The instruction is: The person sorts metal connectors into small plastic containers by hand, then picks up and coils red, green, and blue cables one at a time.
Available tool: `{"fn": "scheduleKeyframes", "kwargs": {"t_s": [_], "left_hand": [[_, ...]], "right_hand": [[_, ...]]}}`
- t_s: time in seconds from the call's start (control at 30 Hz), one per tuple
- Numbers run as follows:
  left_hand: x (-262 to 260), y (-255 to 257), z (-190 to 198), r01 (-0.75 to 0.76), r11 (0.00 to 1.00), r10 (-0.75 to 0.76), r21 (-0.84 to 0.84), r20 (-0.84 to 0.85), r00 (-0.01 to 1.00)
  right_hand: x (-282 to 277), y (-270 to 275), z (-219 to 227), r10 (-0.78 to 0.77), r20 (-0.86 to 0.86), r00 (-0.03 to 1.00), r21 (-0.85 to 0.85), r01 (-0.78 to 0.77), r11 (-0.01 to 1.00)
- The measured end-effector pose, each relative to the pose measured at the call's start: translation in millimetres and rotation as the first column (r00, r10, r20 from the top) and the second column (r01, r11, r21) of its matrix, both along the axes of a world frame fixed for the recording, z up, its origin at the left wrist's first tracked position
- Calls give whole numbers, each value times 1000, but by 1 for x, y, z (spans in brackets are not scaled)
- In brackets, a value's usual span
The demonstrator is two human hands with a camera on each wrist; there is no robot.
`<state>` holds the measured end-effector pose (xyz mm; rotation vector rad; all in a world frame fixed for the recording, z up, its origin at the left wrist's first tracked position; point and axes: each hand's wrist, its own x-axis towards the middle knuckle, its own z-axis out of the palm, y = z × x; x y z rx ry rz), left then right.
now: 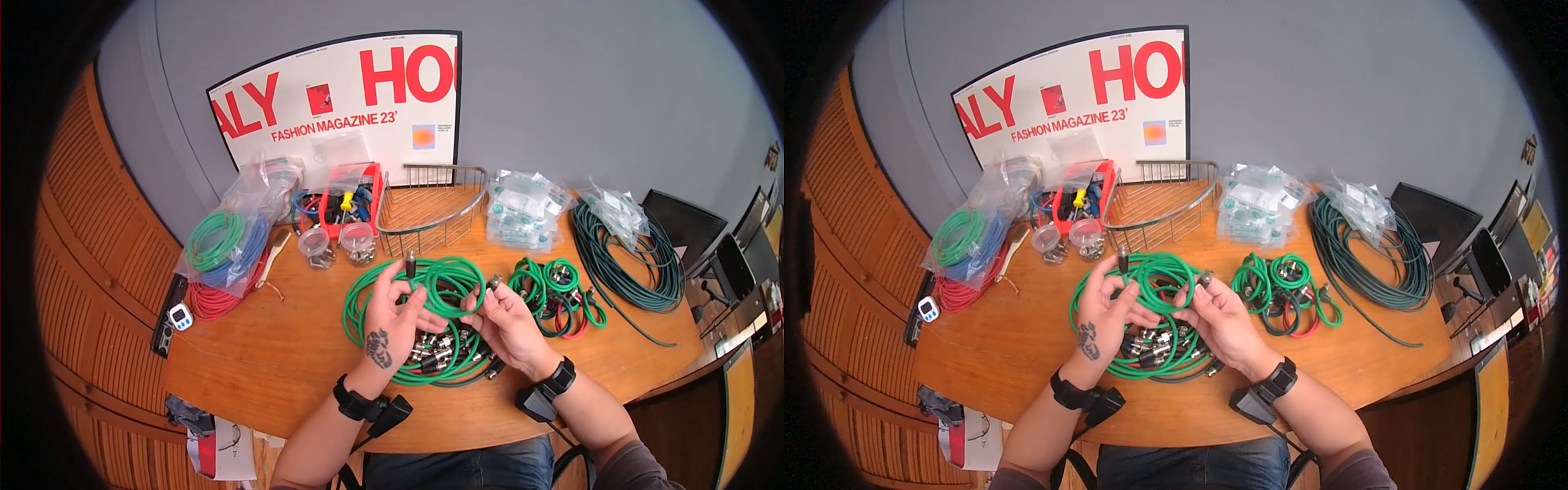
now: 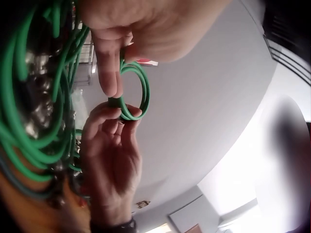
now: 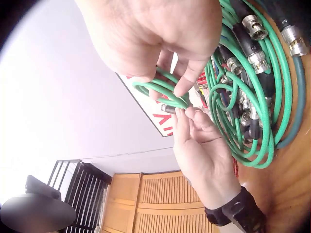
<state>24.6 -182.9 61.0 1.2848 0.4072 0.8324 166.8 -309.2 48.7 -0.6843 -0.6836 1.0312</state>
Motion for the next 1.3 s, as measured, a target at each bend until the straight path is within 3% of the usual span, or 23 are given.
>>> {"fn": "scheduleKeyframes", "kwargs": {"t_s": [0.07, 0.1, 0.17, 0.23, 0.3, 0.37, 0.43, 0.47, 0.5, 0.57, 0.83, 0.9, 0.93, 1.0, 1.03, 1.1, 1.23, 1.3], "left_hand": [[3, 2, -5, 126, 978, -111, -166, 95, 989], [4, 3, -8, 126, 978, -111, -166, 94, 989], [2, 4, -13, 292, 905, -262, -310, 136, 955], [4, -3, -12, 252, 924, -232, -288, 102, 967], [6, -5, -11, 214, 940, -203, -266, 70, 977], [4, -2, -11, 133, 977, -144, -166, -54, 988], [2, 1, -9, 90, 992, -98, -89, -85, 992], [2, 2, -8, 50, 999, -51, -11, -113, 992], [2, 3, -8, 50, 999, -51, -10, -112, 992], [3, 5, -10, -102, 978, 120, 183, -90, 989], [-1, 4, -11, -44, 883, 144, 467, -181, 973], [0, 8, -15, -70, 734, 221, 675, -140, 965], [0, 9, -15, -70, 734, 221, 675, -140, 965], [1, 12, -14, -167, 494, 295, 853, 16, 955], [0, 10, -13, -167, 495, 296, 853, 16, 955], [-2, 4, -8, -108, 652, 346, 751, -167, 923], [1, 6, -16, -152, 694, 403, 704, -204, 892], [0, 7, -17, -178, 713, 421, 678, -212, 882]], "right_hand": [[5, 1, -5, 1, -11, 1000, 40, -1, 999], [7, 1, -8, 3, -22, 1000, 81, -2, 997], [7, 2, -10, 16, -15, 1000, 106, -14, 994], [3, 2, -9, 27, -11, 1000, 131, -25, 991], [-5, 2, -6, -7, 65, 998, 37, 4, 999], [-6, 2, -10, -11, 115, 993, 46, 5, 999], [-8, -1, -4, -56, 370, 928, -93, 97, 991], [-7, 0, -5, -95, 430, 898, -80, 143, 986], [-3, -2, -5, -95, 430, 898, -79, 142, 987], [7, -5, -3, -78, 463, 883, -177, 179, 968], [6, -2, -2, -16, 492, 870, -186, 123, 975], [4, -3, 2, 27, 506, 862, -217, 97, 971], [4, -4, 3, 27, 506, 862, -217, 97, 971], [4, -6, 5, 72, 539, 839, -263, 86, 961], [3, -7, 6, 73, 539, 839, -264, 86, 961], [1, -6, 7, 79, 519, 851, -290, 88, 953], [5, -4, 1, -9, 520, 854, -234, 153, 960], [3, -5, 8, -145, 499, 855, -165, 258, 952]]}}
